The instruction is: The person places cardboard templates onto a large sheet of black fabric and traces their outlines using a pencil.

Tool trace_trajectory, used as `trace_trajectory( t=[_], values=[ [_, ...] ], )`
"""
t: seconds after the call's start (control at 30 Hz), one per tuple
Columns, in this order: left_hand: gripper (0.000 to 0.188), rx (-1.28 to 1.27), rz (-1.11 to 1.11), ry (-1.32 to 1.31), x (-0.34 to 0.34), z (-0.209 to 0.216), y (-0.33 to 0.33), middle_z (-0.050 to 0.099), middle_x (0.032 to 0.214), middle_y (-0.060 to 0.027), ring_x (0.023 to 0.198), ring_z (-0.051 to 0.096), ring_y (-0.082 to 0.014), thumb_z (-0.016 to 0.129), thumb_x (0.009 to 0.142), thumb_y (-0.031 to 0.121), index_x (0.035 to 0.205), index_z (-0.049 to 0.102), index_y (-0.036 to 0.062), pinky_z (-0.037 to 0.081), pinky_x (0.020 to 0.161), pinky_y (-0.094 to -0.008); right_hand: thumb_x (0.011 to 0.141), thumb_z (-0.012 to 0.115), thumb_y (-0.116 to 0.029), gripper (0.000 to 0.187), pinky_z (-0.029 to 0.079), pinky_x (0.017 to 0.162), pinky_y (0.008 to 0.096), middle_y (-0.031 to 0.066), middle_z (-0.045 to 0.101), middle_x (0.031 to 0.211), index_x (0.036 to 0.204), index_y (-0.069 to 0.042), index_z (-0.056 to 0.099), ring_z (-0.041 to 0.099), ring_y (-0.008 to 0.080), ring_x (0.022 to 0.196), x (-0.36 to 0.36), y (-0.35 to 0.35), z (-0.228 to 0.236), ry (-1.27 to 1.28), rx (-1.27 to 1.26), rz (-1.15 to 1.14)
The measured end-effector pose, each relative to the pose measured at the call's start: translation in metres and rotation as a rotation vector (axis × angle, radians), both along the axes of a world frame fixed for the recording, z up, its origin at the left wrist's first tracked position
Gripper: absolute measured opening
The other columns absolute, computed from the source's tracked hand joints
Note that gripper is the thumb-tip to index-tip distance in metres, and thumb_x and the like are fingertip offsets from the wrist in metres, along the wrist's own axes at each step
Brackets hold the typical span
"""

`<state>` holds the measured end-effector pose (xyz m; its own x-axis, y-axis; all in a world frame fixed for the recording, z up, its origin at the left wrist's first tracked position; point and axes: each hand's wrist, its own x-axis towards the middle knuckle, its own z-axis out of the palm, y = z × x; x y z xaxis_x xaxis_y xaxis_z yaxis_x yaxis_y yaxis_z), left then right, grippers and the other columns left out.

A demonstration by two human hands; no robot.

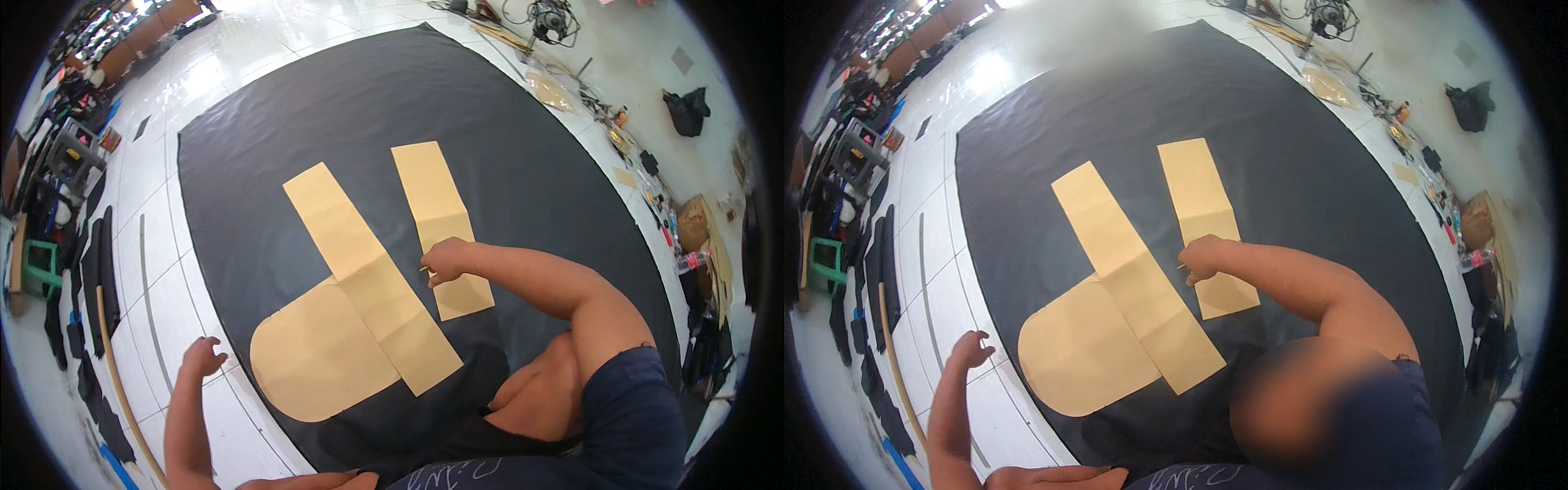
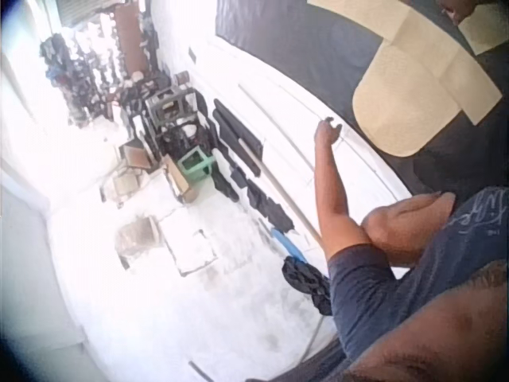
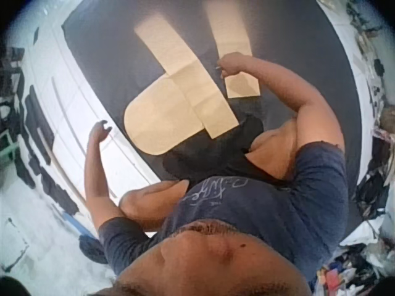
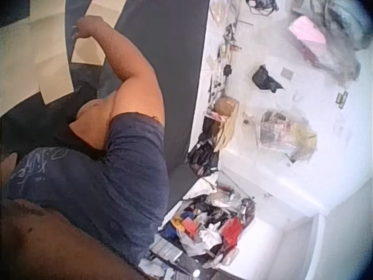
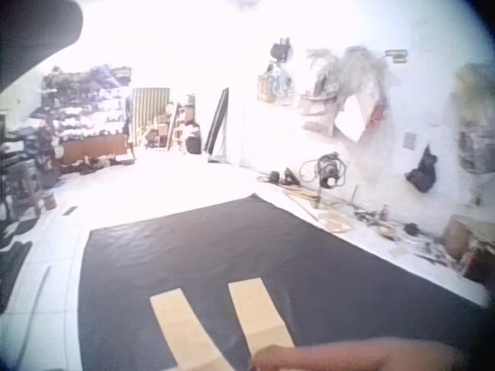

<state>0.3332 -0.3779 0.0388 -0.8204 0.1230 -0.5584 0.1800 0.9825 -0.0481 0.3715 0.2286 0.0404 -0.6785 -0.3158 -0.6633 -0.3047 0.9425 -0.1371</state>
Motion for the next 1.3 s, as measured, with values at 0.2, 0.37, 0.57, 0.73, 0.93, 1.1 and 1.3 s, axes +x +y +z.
trace_trajectory(
  t=[0.2,0.37,0.57,0.73,0.93,1.1,1.3],
  values=[
    [0.044,0.339,-0.163,0.093,0.026,-0.041,0.071,0.059,0.124,-0.0173,0.117,0.057,-0.0361,0.073,0.081,0.023,0.120,0.064,0.0059,0.049,0.098,-0.0439,0.085,0.070,-0.048,0.048,0.053,0.083,0.0478,0.0131,0.071,0.107,0.112,-0.008,0.066,0.067,0.0348,0.103,0.057,0.018,-0.018,-0.160,0.153,0.049],
    [0.044,0.517,-0.187,0.186,0.004,-0.055,0.104,0.059,0.121,-0.0165,0.115,0.057,-0.0362,0.072,0.082,0.021,0.122,0.062,0.0061,0.048,0.097,-0.0438,0.086,0.069,-0.050,0.048,0.054,0.082,0.0477,0.0112,0.071,0.104,0.111,-0.010,0.064,0.067,0.0342,0.101,0.099,0.019,-0.033,-0.229,0.176,0.012],
    [0.044,0.633,-0.189,0.221,-0.013,-0.063,0.138,0.059,0.118,-0.0161,0.113,0.057,-0.0361,0.072,0.082,0.021,0.122,0.062,0.0064,0.048,0.096,-0.0438,0.086,0.070,-0.048,0.044,0.052,0.081,0.0478,0.0127,0.071,0.102,0.106,-0.009,0.063,0.067,0.0354,0.101,0.151,-0.003,-0.038,-0.268,0.038,-0.049],
    [0.046,0.612,-0.208,0.235,-0.009,-0.070,0.136,0.058,0.116,-0.0171,0.111,0.057,-0.0362,0.075,0.080,0.022,0.121,0.063,0.0071,0.049,0.095,-0.0442,0.086,0.069,-0.047,0.041,0.052,0.080,0.0477,0.0112,0.070,0.100,0.102,-0.011,0.063,0.067,0.0344,0.099,0.170,-0.014,-0.033,-0.328,-0.013,-0.177],
    [0.049,0.516,-0.127,0.196,0.000,-0.071,0.109,0.058,0.115,-0.0173,0.111,0.056,-0.0368,0.077,0.077,0.024,0.121,0.062,0.0068,0.049,0.095,-0.0450,0.083,0.071,-0.050,0.046,0.053,0.082,0.0486,0.0140,0.071,0.102,0.102,-0.009,0.066,0.067,0.0357,0.101,0.168,-0.017,-0.038,-0.328,-0.004,-0.276],
    [0.049,0.481,-0.138,0.182,0.019,-0.062,0.101,0.058,0.114,-0.0172,0.110,0.057,-0.0369,0.078,0.077,0.025,0.119,0.060,0.0071,0.049,0.094,-0.0451,0.082,0.071,-0.051,0.047,0.053,0.079,0.0487,0.0155,0.071,0.098,0.102,-0.008,0.066,0.067,0.0368,0.097,0.162,-0.028,-0.052,-0.309,-0.042,-0.226],
    [0.054,0.499,-0.306,0.160,0.048,-0.067,0.130,0.059,0.111,-0.0169,0.104,0.059,-0.0370,0.080,0.075,0.031,0.120,0.059,0.0084,0.049,0.090,-0.0461,0.083,0.071,-0.047,0.045,0.053,0.079,0.0474,0.0126,0.071,0.101,0.104,-0.009,0.064,0.067,0.0340,0.098,0.147,-0.033,-0.043,-0.252,-0.037,-0.176]
  ],
)
